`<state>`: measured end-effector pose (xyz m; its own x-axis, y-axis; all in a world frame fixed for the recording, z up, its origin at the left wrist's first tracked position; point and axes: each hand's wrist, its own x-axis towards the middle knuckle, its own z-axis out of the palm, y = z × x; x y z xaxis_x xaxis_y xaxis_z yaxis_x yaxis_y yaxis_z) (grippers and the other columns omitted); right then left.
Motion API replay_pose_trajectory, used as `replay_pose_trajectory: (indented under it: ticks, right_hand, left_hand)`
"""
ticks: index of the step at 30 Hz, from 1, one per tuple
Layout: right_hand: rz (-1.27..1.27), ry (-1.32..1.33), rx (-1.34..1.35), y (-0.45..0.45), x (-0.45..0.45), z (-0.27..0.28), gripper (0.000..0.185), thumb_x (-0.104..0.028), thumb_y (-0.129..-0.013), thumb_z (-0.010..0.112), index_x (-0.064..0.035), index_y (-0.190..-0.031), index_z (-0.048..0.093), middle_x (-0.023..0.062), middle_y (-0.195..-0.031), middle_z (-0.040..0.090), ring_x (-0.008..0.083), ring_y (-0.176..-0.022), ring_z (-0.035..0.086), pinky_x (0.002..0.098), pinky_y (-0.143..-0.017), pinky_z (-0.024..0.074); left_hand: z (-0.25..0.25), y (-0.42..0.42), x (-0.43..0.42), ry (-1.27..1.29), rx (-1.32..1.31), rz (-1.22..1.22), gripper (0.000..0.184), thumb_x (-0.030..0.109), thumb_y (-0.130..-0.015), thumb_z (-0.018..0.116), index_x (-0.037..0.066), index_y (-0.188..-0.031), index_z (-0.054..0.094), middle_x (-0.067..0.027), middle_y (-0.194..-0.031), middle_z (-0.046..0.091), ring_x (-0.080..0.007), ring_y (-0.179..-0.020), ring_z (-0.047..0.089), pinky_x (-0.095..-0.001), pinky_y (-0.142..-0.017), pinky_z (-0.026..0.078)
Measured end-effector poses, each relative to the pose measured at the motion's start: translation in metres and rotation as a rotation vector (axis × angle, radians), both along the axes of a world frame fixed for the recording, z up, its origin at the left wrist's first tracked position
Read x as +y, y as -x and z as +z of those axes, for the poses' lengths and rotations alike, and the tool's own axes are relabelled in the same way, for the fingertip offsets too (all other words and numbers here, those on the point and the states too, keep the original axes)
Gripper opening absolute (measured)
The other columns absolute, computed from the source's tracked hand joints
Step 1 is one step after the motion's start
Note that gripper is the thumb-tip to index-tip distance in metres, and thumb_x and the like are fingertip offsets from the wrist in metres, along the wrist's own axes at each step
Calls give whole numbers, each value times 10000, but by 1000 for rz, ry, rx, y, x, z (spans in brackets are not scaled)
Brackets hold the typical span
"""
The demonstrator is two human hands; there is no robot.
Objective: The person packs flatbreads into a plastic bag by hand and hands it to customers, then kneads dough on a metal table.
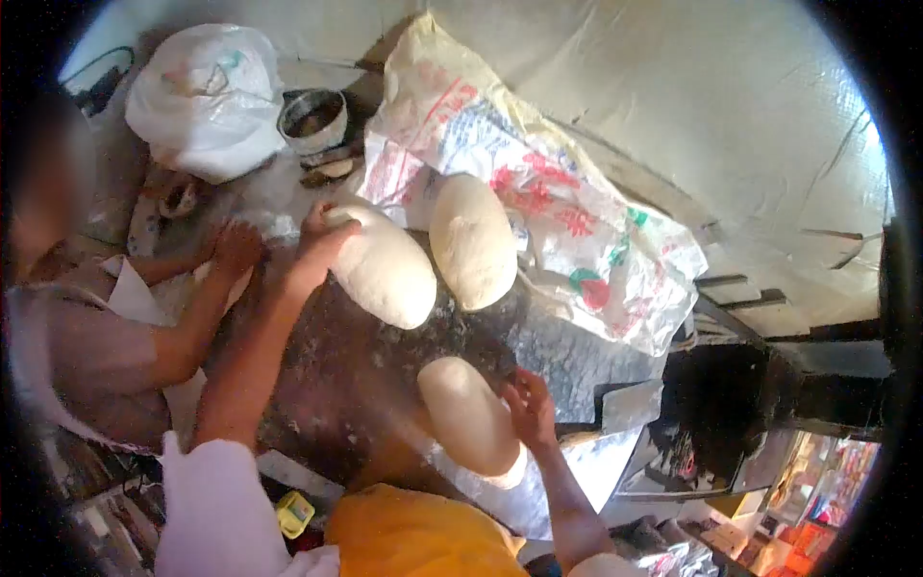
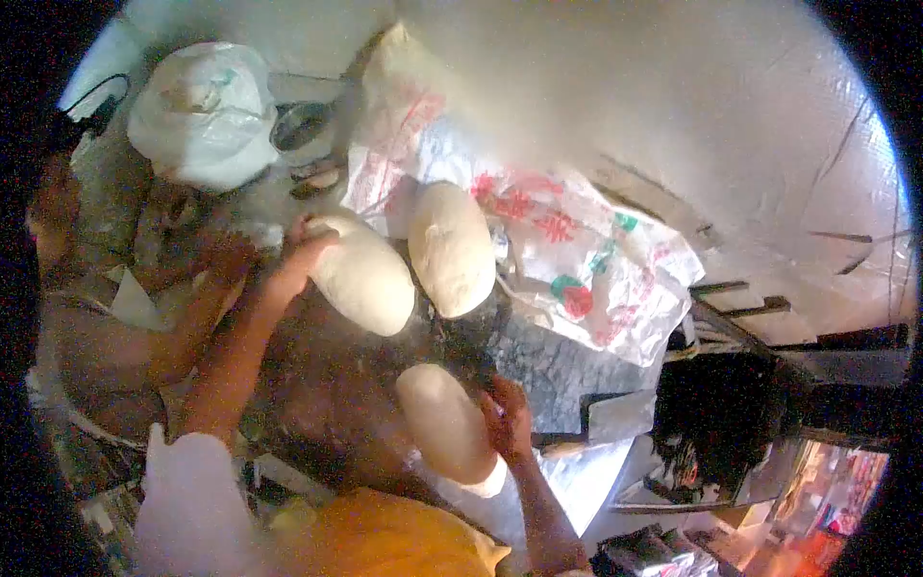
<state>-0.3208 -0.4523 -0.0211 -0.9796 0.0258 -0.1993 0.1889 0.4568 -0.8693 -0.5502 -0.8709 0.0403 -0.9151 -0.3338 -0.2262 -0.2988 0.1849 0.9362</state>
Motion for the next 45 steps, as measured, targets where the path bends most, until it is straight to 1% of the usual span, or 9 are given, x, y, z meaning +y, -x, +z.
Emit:
replay_pose_trajectory:
  ticks: [3,7,11,13,19,28,34,39,45]
  right_hand:
    - [115,-6,56,33,-10,8,411,-190,-979,732,3,-1323,618,122,-1088,715,201,-968,710,335,-856,571]
    - [54,98,-75,62,-14,9,413,-188,-963,726,20,-1306,625,235,-1148,690,323,-1006,725,411,-851,593]
    - [0,207,-187,88,-14,4,425,-185,-988,711,23,-1342,600,172,-1178,709,232,-997,713,357,-877,577]
    - [16,218,-212,104,-23,2,413,-201,-981,716,27,-1311,615,227,-1210,703,288,-1032,728,377,-895,578]
    - [-50,366,-124,127,-45,18,477,-213,-1011,668,18,-1394,505,202,-1189,721,279,-1077,716,396,-941,564]
    - [-81,399,-154,112,-39,-16,581,-222,-1027,660,14,-1496,409,153,-1094,688,181,-961,646,346,-870,540]
    - [-123,539,-140,133,-60,-11,665,-316,-1040,646,-23,-1546,330,181,-1146,687,198,-986,670,344,-824,549]
    - [-227,787,-310,153,-62,25,709,-327,-1052,625,-5,-1569,261,220,-1280,638,260,-1104,651,390,-953,534]
    - [-232,675,-291,140,-60,25,638,-294,-1010,686,-31,-1526,416,176,-1307,633,236,-1121,627,380,-927,538]
  left_hand:
    - [32,-6,-11,-23,-5,-48,540,133,-747,827,54,-1226,591,-85,-1101,662,-215,-992,643,-391,-843,545]
    - [-84,35,-105,115,75,4,553,126,-754,810,65,-1257,589,-94,-1084,664,-250,-1005,648,-402,-883,539]
    - [-56,59,-51,1393,468,-198,506,288,-827,807,54,-1235,621,-164,-1114,691,-277,-1047,662,-415,-954,516]
    - [-55,78,-19,683,262,-331,480,382,-884,775,53,-1211,651,-185,-1127,714,-285,-1042,688,-407,-936,528]
    - [-15,73,1,776,-586,-549,523,508,-966,625,37,-1182,694,-209,-1157,723,-367,-1085,690,-449,-945,526]
    - [58,-39,-54,1148,-885,-953,531,470,-1002,558,16,-1250,677,-273,-1201,690,-465,-1151,643,-521,-1038,483]
    - [-28,36,39,514,332,-722,603,416,-1022,626,8,-1454,524,-155,-1422,582,-283,-1351,523,-401,-1129,409]
    - [-49,94,162,216,48,-381,850,424,-843,802,8,-1487,437,-229,-1407,546,-336,-1313,529,-448,-1107,421]
    - [34,-21,153,296,556,-438,600,104,-718,791,58,-1225,475,-86,-1148,496,-205,-1107,493,-386,-1017,413]
